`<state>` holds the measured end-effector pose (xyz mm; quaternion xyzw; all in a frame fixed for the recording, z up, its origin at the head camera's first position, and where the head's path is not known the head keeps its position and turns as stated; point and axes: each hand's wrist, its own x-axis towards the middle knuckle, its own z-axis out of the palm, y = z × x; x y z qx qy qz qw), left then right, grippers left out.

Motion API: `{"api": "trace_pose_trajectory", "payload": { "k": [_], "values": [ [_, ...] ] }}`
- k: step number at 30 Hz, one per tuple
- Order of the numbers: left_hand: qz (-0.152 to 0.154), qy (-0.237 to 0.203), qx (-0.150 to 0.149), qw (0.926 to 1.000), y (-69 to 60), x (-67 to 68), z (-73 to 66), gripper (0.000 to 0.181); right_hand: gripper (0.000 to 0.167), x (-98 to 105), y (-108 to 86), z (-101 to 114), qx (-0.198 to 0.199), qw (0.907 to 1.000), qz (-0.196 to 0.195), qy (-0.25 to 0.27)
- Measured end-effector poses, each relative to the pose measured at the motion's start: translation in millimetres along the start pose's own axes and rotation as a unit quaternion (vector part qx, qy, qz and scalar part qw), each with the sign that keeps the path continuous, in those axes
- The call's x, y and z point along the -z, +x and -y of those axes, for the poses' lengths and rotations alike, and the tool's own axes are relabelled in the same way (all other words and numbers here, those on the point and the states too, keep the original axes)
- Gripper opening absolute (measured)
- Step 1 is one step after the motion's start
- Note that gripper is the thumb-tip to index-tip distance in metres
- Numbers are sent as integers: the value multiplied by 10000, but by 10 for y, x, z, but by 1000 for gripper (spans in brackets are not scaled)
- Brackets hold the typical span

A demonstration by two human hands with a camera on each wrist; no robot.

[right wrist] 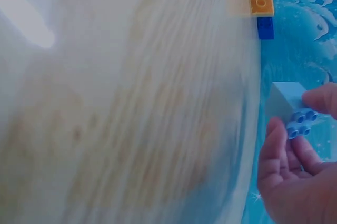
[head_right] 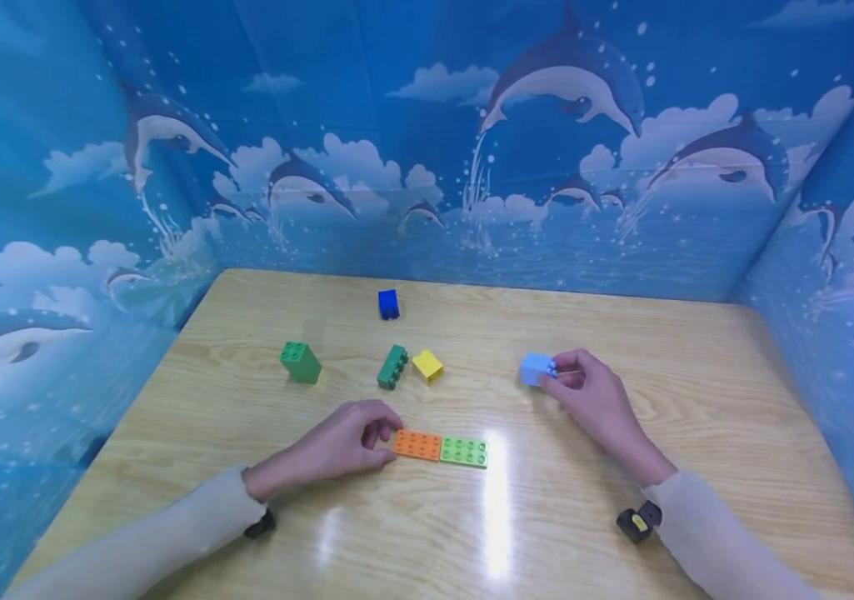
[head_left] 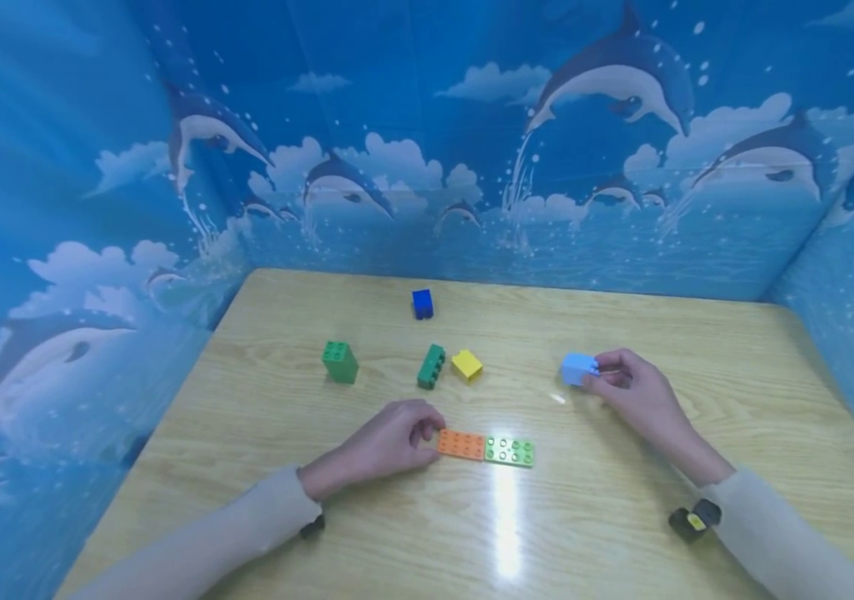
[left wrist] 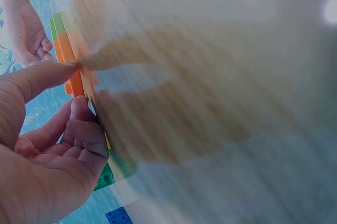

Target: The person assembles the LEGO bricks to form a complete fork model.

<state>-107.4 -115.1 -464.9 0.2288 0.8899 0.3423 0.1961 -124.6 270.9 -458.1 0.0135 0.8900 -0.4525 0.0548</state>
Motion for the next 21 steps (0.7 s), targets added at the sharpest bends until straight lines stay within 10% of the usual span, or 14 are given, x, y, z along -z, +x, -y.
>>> {"api": "trace_pose_trajectory", "payload": {
  "k": [21],
  "values": [
    [75, 77, -237, 9997, -5, 7, 66, 39, 39, -331, -530, 109, 2048, 9775, 325, 385]
  ]
}}
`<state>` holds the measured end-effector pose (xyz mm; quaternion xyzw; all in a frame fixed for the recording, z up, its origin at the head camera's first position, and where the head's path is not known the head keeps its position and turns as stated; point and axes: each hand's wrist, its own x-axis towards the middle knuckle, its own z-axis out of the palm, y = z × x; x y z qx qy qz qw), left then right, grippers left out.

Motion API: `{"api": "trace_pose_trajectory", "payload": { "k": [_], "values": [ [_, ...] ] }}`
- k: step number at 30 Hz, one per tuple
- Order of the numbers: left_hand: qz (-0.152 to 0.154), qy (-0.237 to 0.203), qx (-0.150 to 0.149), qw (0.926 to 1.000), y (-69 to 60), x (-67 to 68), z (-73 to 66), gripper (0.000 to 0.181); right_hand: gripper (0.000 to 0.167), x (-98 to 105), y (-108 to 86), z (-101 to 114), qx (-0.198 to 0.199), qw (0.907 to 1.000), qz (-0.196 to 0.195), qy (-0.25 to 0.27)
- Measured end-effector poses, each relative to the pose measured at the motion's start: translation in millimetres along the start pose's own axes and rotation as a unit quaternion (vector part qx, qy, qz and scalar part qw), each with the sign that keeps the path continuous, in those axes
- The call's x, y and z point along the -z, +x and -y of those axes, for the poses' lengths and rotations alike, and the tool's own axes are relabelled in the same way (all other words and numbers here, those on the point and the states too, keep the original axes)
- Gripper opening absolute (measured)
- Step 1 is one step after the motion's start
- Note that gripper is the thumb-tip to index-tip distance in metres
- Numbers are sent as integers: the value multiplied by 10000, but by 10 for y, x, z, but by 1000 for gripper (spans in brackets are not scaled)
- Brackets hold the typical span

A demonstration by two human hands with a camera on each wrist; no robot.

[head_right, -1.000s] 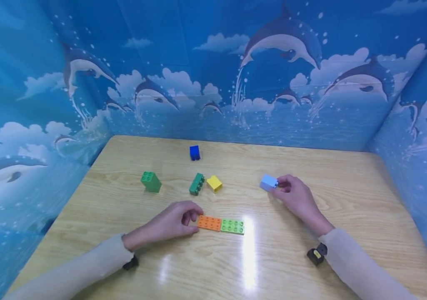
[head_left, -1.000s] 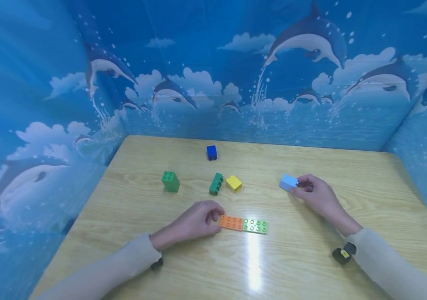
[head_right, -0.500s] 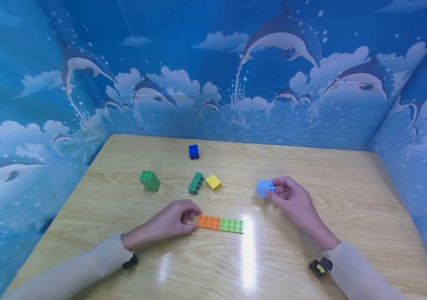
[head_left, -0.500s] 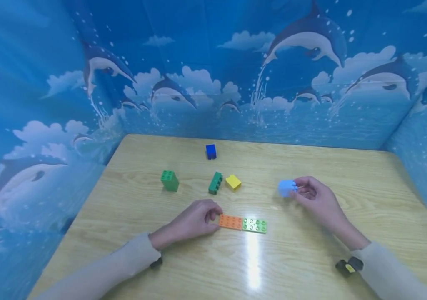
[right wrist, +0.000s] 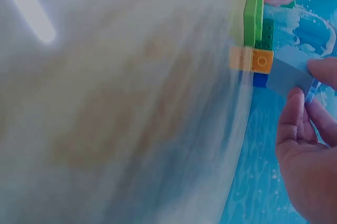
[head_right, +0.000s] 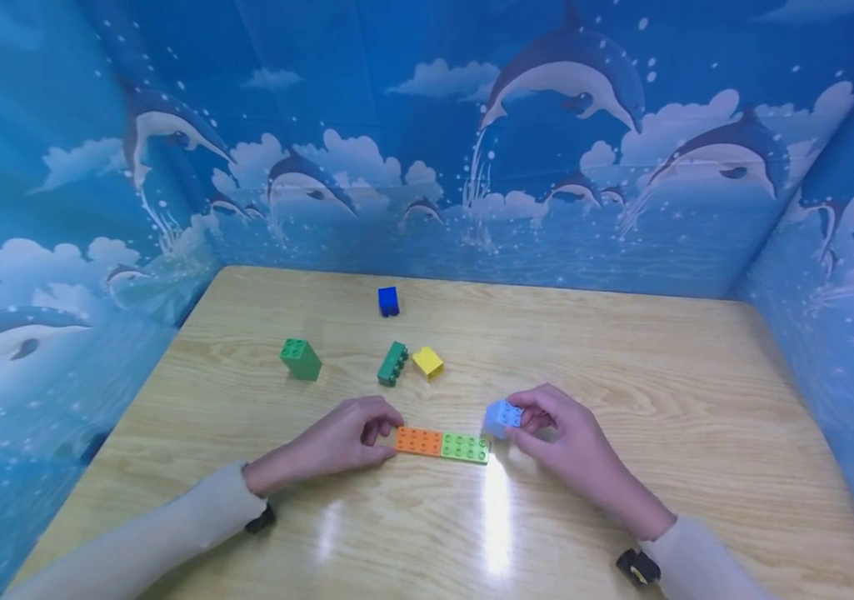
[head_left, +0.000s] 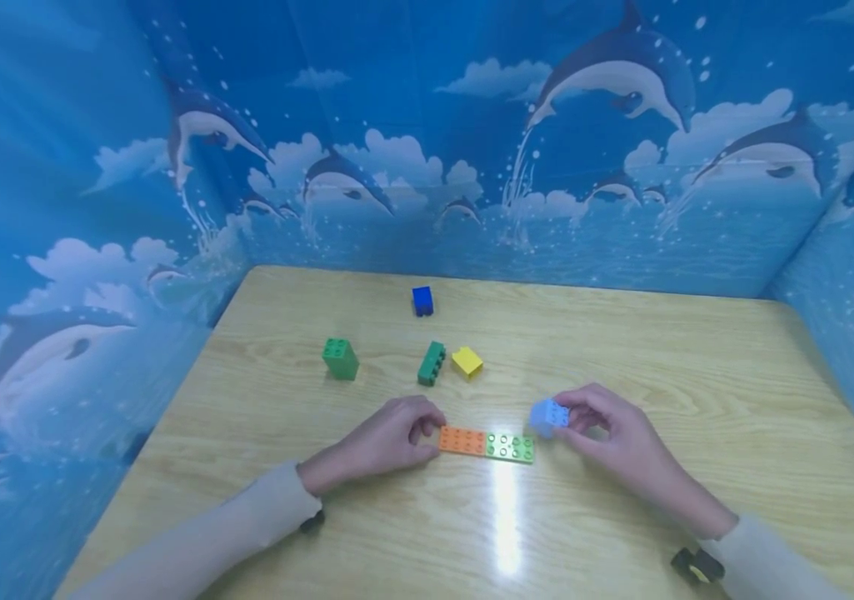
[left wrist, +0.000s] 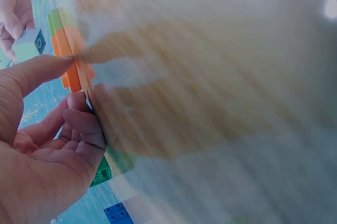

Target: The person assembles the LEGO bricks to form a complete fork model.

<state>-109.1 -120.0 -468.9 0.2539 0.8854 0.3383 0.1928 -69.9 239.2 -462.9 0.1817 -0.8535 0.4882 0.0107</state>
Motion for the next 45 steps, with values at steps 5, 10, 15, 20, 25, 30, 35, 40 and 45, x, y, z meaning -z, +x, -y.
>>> {"api": "trace_pose_trajectory", "payload": {
  "k": [5, 10, 15, 20, 25, 30, 35, 40, 45],
  "values": [
    [-14, -7, 28, 10000, -8, 5, -9, 39, 44, -96, -57, 37, 355, 9991, 104, -183],
    [-47, -3, 48, 10000, -21, 12, -14, 38, 47, -162, -78, 45, 758, 9967, 103, -277],
    [-54, -3, 26, 10000, -20, 7, -9, 37, 46, -183, -85, 58, 885, 9955, 63, -323],
    [-47, 4, 6, 10000, -1, 0, -9, 36, 44, -203, -71, 84, 911, 9952, 111, -335],
    [-27, 33, 27, 10000, 12, -10, -11, 36, 44, -226, -65, 114, 891, 9953, 192, -312],
    [-21, -33, 36, 10000, 12, -17, 0, 35, 44, -236, -55, 137, 721, 9962, 284, -397],
    [-73, -55, -5, 10000, 9, -22, -5, 33, 43, -236, -24, 169, 496, 9969, 450, -411],
    [-149, -87, -28, 9998, -3, -29, -10, 31, 38, -240, 20, 200, 146, 9976, 632, -232],
    [-168, -199, 35, 9997, -1, -30, -8, 30, 35, -210, 90, 252, -471, 9941, 972, 27]
  ]
}}
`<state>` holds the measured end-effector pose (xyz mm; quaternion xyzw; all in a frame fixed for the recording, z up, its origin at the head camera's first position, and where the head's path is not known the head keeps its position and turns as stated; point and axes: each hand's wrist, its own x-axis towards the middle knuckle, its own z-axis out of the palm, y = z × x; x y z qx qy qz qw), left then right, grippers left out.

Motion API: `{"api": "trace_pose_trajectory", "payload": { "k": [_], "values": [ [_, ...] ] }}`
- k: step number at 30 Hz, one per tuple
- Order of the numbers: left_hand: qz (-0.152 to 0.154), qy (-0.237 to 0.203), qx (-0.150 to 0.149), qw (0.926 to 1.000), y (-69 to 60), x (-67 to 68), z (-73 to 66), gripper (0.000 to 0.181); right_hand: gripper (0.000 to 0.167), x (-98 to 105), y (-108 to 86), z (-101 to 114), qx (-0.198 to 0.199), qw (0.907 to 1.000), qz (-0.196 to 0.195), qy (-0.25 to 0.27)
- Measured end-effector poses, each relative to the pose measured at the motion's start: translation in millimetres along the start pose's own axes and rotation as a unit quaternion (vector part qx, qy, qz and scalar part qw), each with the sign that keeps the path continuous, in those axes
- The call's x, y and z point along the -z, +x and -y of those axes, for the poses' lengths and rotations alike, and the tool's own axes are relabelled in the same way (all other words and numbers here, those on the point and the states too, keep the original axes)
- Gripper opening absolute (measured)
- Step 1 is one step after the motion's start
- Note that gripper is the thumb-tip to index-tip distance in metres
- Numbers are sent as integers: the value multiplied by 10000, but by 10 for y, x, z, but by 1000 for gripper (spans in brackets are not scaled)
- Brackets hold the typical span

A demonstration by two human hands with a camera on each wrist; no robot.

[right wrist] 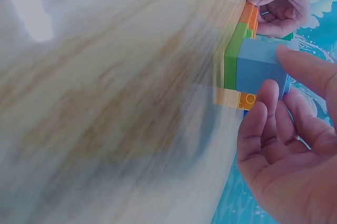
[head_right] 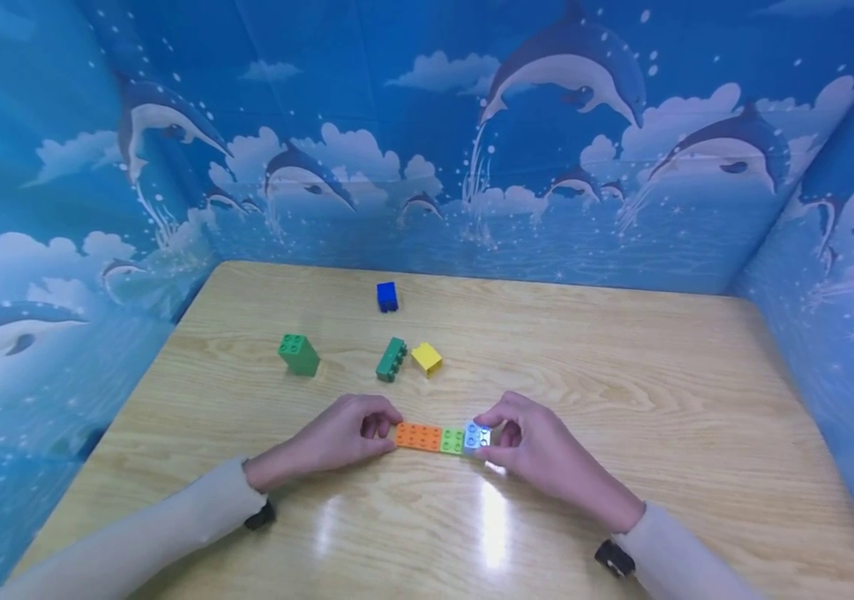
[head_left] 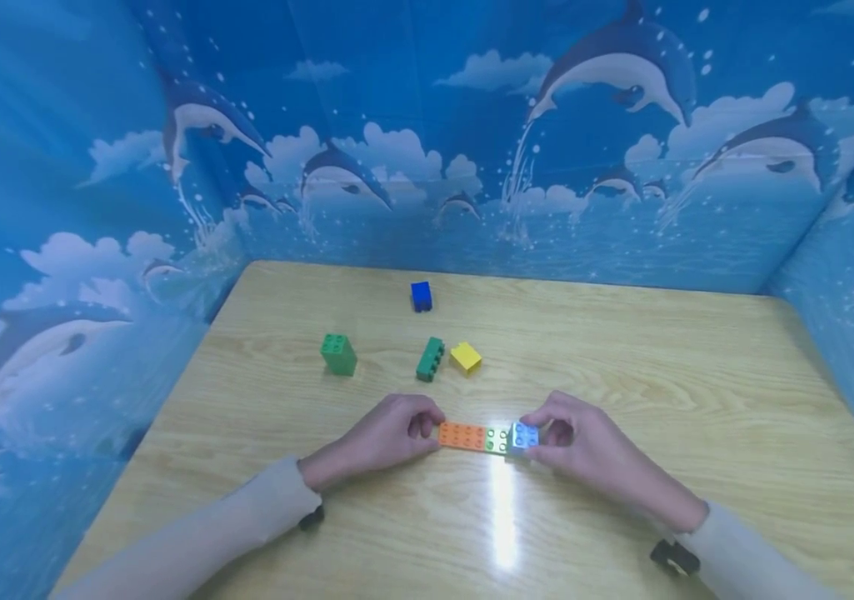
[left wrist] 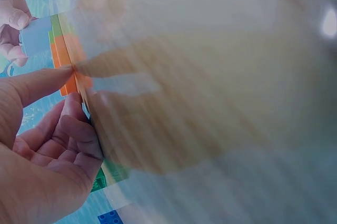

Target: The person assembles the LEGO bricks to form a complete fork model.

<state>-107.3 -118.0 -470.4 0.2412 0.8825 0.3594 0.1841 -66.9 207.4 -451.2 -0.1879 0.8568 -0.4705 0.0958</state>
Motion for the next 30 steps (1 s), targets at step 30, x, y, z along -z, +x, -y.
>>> {"api": "trace_pose_trajectory", "payload": {
  "k": [30],
  "values": [
    [137, -100, 80, 9998, -11, 3, -8, 37, 35, 173, 217, 0, -72, 9975, -245, -663]
  ]
}}
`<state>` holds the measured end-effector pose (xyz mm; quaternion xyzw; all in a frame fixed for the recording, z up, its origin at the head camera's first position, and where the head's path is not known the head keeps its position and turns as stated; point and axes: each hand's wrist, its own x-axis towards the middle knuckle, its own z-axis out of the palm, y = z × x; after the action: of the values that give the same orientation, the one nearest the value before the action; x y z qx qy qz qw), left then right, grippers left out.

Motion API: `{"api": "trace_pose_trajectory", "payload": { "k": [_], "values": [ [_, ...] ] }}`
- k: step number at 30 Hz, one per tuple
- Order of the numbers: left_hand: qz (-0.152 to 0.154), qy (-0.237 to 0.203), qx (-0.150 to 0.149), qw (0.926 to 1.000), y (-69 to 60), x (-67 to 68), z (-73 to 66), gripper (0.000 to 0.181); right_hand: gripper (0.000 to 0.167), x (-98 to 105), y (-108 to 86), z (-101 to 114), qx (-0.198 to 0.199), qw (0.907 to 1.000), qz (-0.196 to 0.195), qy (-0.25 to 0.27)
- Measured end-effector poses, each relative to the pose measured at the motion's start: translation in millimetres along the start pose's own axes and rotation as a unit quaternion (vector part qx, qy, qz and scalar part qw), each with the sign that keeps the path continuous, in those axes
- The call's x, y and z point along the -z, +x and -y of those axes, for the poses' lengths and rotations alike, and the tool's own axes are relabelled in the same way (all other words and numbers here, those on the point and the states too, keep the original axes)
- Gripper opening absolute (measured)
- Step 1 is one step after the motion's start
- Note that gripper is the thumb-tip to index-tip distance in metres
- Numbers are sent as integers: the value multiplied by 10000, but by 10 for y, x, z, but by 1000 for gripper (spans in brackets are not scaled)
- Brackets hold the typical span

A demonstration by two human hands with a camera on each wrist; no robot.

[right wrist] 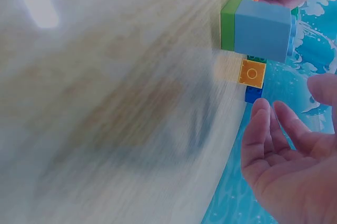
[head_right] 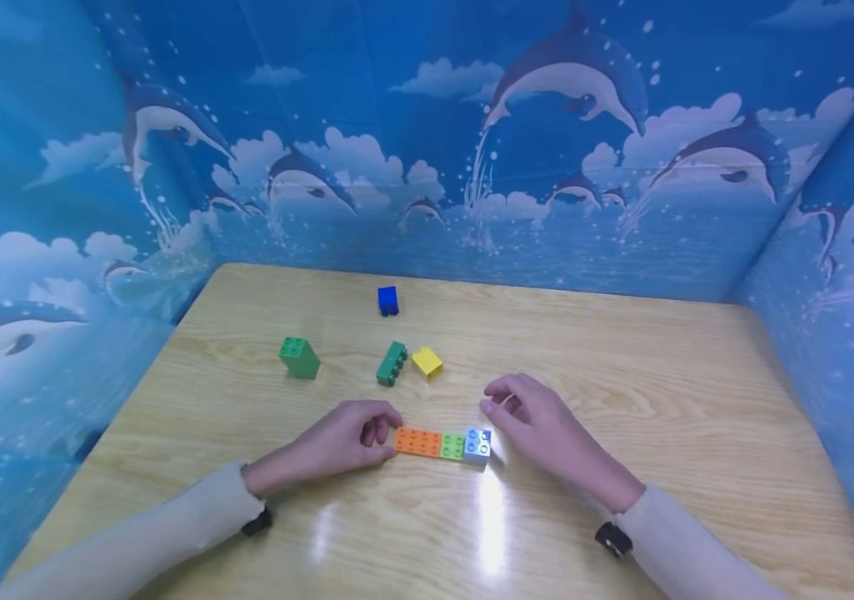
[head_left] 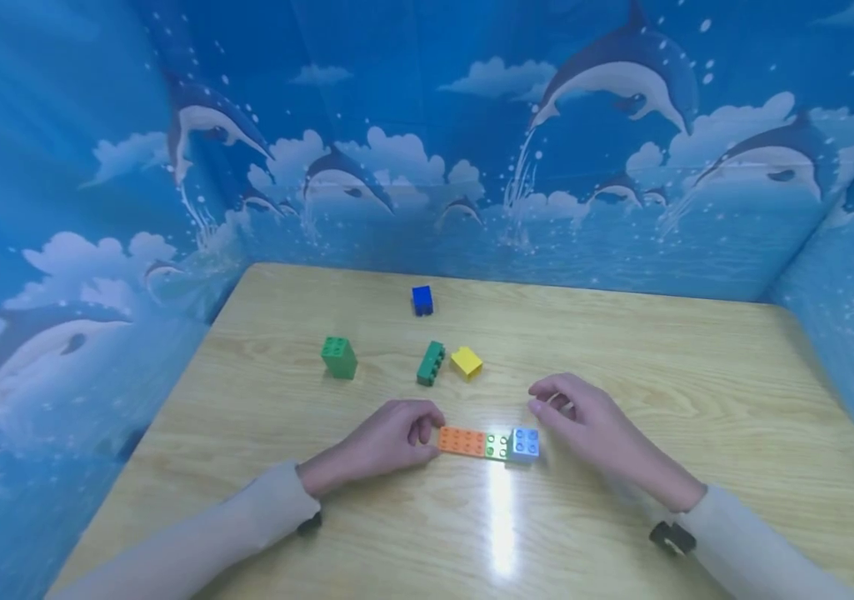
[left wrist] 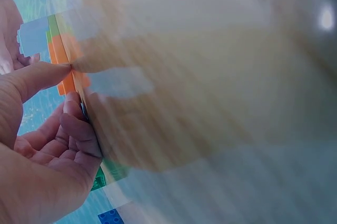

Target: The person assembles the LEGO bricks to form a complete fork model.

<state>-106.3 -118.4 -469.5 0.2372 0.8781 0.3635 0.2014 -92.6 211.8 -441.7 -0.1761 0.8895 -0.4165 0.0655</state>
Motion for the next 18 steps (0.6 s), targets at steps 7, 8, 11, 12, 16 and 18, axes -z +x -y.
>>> {"api": "trace_pose_trajectory", "payload": {
  "k": [7, 8, 11, 12, 16, 18],
  "values": [
    [8, 74, -20, 10000, 5, 10, 7, 39, 34, -57, 271, -36, -127, 9999, 52, 98],
    [5, 84, -25, 10000, 2, 10, 2, 38, 35, -68, 310, -31, -158, 9998, 96, 125],
    [5, 102, 9, 9999, 1, 10, 1, 38, 39, -109, 422, -6, -254, 9993, 214, 195],
    [12, 103, 23, 9999, 0, 9, 3, 38, 40, -124, 459, 4, -272, 9991, 243, 216],
    [63, 117, 72, 9999, 10, 10, 7, 39, 44, -181, 593, 45, -407, 9985, 273, 224],
    [108, 76, 80, 9999, 11, 18, 1, 40, 46, -208, 659, 64, -458, 9984, 276, 172]
  ]
}}
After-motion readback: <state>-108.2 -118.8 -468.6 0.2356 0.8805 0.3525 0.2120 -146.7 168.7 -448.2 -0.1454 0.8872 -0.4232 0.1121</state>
